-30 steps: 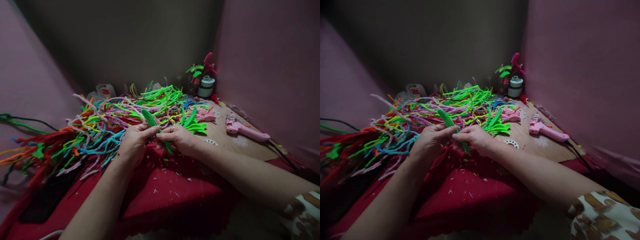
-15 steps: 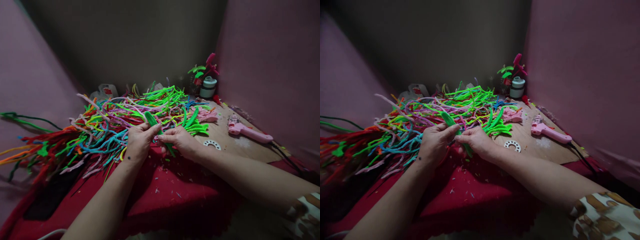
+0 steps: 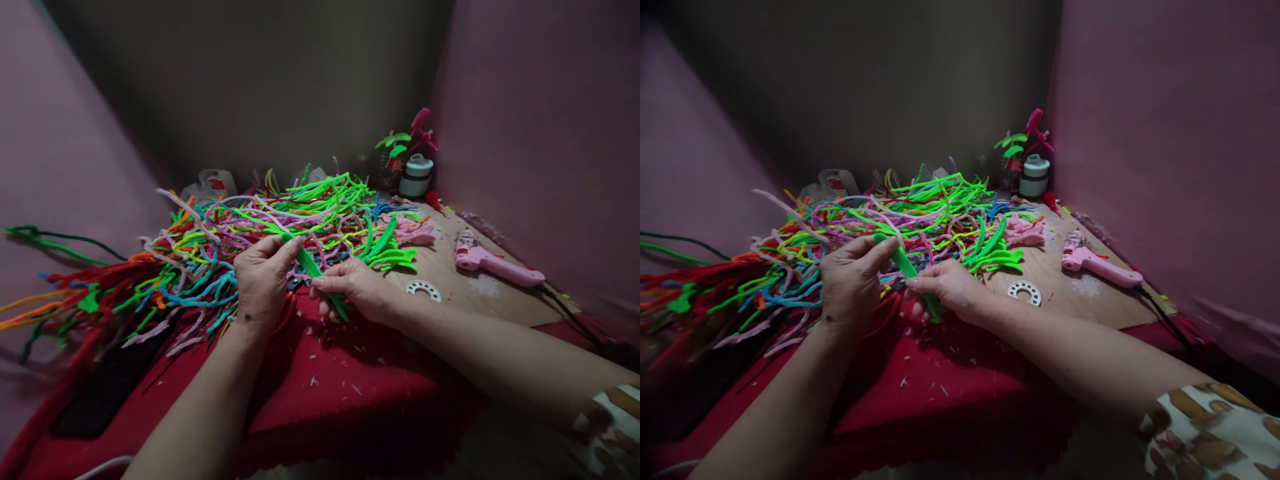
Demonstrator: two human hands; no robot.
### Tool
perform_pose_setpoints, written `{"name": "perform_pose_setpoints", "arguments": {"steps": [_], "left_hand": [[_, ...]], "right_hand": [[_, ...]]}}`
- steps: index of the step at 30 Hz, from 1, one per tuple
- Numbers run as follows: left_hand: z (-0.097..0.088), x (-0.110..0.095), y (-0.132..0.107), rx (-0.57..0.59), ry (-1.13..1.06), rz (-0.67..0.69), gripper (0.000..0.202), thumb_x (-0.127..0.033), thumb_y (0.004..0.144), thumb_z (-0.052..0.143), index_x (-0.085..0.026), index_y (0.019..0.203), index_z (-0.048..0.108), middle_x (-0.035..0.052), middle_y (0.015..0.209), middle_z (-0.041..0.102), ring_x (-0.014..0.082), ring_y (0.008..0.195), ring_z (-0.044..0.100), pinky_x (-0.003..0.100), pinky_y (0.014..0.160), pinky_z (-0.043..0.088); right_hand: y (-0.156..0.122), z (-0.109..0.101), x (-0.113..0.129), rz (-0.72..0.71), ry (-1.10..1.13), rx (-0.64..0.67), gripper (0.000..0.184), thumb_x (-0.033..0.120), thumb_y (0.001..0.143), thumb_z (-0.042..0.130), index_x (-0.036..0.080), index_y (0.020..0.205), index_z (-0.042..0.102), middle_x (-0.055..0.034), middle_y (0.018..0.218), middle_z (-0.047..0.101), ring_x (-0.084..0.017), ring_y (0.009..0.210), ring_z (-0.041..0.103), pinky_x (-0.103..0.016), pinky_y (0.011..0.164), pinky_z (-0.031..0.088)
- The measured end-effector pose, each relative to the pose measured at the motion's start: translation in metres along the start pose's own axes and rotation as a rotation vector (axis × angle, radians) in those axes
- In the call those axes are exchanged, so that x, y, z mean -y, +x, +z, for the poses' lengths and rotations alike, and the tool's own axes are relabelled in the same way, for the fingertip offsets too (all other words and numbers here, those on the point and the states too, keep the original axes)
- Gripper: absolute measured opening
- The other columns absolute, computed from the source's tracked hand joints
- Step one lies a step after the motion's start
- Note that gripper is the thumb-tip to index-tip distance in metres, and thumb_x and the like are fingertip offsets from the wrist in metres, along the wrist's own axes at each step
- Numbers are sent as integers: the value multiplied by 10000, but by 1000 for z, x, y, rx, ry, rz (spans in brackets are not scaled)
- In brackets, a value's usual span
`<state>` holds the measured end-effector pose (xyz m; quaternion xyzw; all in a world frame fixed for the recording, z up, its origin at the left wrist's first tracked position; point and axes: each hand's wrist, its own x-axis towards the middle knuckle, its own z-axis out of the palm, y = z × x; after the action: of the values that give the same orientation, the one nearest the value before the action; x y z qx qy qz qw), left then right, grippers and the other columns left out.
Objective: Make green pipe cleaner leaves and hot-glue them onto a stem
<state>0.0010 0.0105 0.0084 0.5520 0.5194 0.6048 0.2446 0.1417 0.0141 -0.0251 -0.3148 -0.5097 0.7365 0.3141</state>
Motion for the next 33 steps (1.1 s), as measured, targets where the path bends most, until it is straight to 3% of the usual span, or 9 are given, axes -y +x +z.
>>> {"name": "perform_pose_setpoints", "arguments": {"steps": [4, 10, 13, 16, 23, 27, 33], "left_hand": [[-4, 3, 4, -44, -25, 38, 191, -268, 694, 656, -137, 577, 583, -46, 503, 424, 55, 478, 352, 204, 443, 268], [-4, 5, 12, 23, -349, -130, 144, -241, 641, 683, -145, 646, 576, -63, 503, 386, 49, 444, 345, 192, 416, 283], [-5, 3, 15, -14, -431, -150, 169, -212, 605, 695, -133, 723, 604, -64, 503, 419, 46, 427, 348, 184, 399, 272], [-8, 3, 18, -15, -434, -154, 177, -218, 611, 690, -122, 738, 612, -55, 508, 453, 46, 418, 361, 183, 391, 269], [-21, 2, 23, 219, -457, -263, 147, -179, 628, 675, -148, 736, 581, -73, 498, 384, 40, 413, 327, 183, 402, 259], [-23, 1, 23, 320, -388, -261, 132, -212, 641, 678, -146, 699, 579, -63, 509, 383, 37, 421, 319, 181, 403, 247], [-22, 1, 21, 272, -297, -204, 152, -233, 665, 673, -149, 617, 556, -47, 477, 429, 42, 404, 341, 184, 394, 243]], "right_hand": [[0, 1, 0, -23, 3, 15, 205, 293, 729, 603, 103, 656, 618, -24, 514, 631, -80, 395, 532, -190, 425, 413], [1, 1, 1, -23, -41, -50, 219, 290, 750, 571, 91, 685, 634, -19, 494, 619, -70, 371, 502, -192, 424, 402], [0, 1, 1, -26, -53, -43, 213, 274, 757, 560, 98, 663, 632, -20, 479, 610, -59, 361, 479, -181, 403, 372], [-1, 2, 2, -25, -53, -34, 206, 270, 756, 560, 107, 650, 631, -26, 482, 615, -55, 368, 481, -178, 404, 374], [-3, 3, 3, -30, -50, -4, 205, 267, 745, 566, 104, 639, 631, -31, 489, 622, -63, 378, 506, -179, 405, 377], [-3, 3, 2, -48, -48, 17, 197, 261, 744, 567, 108, 638, 630, -29, 490, 623, -66, 379, 505, -185, 415, 394], [-3, 2, 0, -37, -33, 40, 186, 259, 737, 561, 106, 652, 624, -28, 496, 620, -77, 381, 505, -196, 418, 394]]}}
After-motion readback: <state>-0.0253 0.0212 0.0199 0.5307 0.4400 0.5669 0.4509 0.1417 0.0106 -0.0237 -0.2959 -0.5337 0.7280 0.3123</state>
